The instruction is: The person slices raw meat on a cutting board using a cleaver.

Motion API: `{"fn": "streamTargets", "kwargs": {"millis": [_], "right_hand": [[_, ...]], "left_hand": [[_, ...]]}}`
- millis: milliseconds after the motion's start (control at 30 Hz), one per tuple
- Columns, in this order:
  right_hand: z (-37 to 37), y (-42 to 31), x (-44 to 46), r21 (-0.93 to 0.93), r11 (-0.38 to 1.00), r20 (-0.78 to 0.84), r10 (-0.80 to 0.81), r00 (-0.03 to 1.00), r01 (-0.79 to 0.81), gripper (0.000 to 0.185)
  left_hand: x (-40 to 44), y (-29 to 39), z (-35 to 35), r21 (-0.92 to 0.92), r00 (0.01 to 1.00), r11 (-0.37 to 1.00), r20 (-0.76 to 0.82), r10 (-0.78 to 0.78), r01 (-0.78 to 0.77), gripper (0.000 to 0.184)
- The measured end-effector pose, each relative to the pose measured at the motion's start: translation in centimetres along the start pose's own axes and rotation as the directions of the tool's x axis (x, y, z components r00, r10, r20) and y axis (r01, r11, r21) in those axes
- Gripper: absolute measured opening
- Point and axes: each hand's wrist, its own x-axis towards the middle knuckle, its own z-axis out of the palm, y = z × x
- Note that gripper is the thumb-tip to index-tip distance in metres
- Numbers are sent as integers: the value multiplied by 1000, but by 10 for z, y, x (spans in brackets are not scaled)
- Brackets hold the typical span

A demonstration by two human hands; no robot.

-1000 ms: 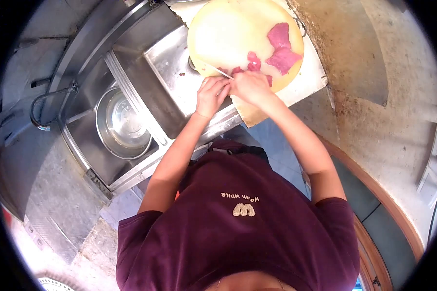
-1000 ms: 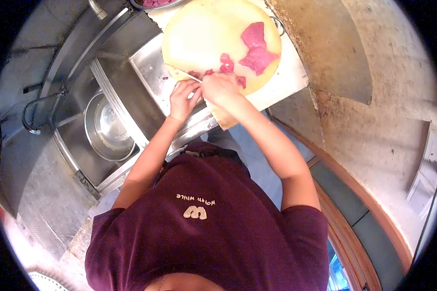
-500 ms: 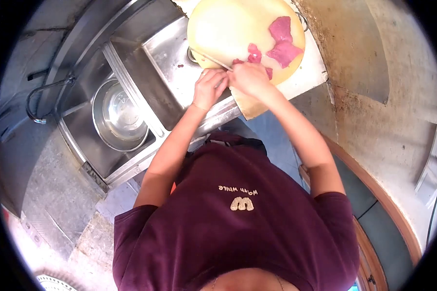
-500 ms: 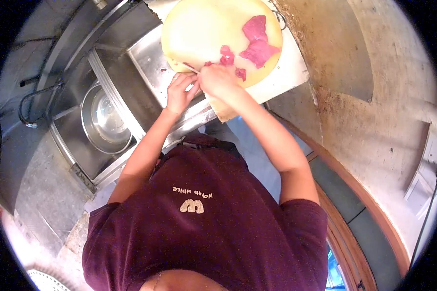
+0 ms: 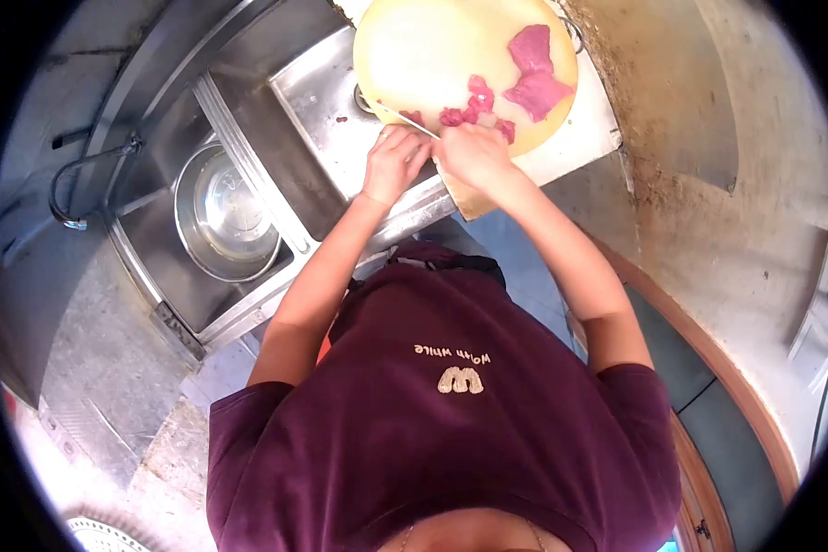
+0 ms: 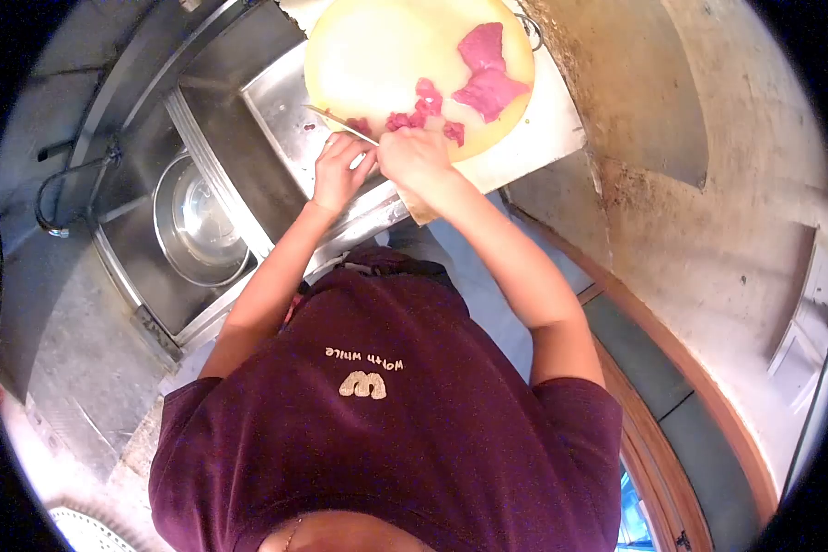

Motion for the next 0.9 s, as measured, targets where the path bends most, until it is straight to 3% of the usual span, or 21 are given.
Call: {"fn": "streamTargets", "kwargs": {"millis": [100,300,367,467,533,567,600,667,733,767,800,833,900], "right_hand": [[-1,18,-20,57,997,-50,49,998,-46,34],[1,11,-48,55,993,16,99,995,-100,31],[20,8,-19,119,988,-17,97,995,-94,31],[2,19,-3,42,999,-151,21,988,-15,35],[12,54,-3,423,906,-206,72,976,23,32],[21,72,-4,591,804,-222,91,971,60,31],[30,81,-7,792,608,-184,167,969,46,30],[14,56,-24,961,276,-120,323,939,28,30],[16,57,-28,995,-10,96,361,928,-99,32],[20,57,-29,990,-87,131,347,929,-107,31],[24,53,-30,979,-166,169,329,929,-120,30],[27,49,-31,961,-245,205,307,929,-131,29],[29,44,-34,959,-240,223,321,920,-149,31]], "left_hand": [[3,3,-3,-5,1000,1000,10,11,-11,12],[-8,1,-5,35,999,999,28,-27,26,14],[-5,0,-3,34,999,999,31,-18,17,14],[3,4,-6,-20,999,1000,37,-18,18,13],[10,3,-2,-68,994,991,15,-111,112,12],[15,6,-1,-148,966,955,56,-253,258,14],[23,9,2,-255,950,917,25,-311,307,15],[36,7,14,-445,904,801,52,-424,401,14],[55,7,22,-697,745,386,323,-583,604,20],[60,7,25,-737,644,126,479,-596,664,24],[66,13,24,-721,601,-19,591,-538,693,43],[72,18,22,-703,558,-127,648,-518,699,45],[80,21,21,-637,471,-336,754,-458,694,50]]}}
